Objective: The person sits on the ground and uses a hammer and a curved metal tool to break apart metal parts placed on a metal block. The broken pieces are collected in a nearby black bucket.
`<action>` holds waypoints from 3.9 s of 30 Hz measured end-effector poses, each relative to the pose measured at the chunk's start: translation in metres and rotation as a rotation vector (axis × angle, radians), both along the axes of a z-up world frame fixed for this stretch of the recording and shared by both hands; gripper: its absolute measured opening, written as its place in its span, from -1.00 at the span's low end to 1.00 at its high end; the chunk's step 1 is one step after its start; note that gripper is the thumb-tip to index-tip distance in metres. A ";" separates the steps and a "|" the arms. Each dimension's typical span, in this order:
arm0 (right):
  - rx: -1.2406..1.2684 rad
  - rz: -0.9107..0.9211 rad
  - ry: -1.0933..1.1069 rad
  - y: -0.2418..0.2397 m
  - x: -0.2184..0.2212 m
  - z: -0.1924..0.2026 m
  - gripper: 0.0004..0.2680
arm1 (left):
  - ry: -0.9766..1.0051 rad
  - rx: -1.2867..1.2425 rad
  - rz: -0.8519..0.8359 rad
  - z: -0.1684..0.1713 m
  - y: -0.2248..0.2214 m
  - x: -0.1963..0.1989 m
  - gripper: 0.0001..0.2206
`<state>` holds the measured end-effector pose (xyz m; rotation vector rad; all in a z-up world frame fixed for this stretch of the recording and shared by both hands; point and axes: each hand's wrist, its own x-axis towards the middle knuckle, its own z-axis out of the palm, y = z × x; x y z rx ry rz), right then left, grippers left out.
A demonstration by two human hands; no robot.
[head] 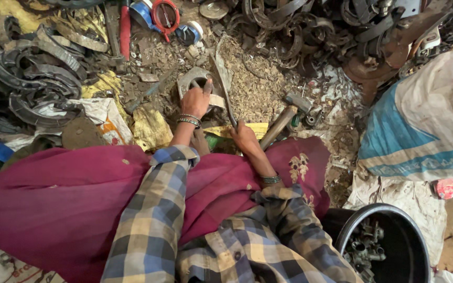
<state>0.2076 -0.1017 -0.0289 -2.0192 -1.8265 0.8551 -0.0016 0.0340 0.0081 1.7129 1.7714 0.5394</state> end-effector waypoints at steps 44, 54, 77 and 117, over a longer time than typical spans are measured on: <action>0.754 -0.173 0.345 -0.025 -0.031 0.157 -0.78 | 0.233 0.207 0.102 0.026 -0.015 0.010 -0.33; 0.202 -0.035 -0.123 -0.006 -0.044 0.084 -0.73 | 0.310 0.118 0.125 0.035 -0.013 0.009 -0.33; 0.498 -0.290 0.220 -0.023 -0.030 0.166 -0.83 | 0.257 0.226 0.100 0.024 -0.011 0.012 -0.35; 0.614 -0.372 0.636 -0.007 -0.027 0.146 -0.84 | 0.287 0.209 0.042 0.029 -0.012 0.020 -0.35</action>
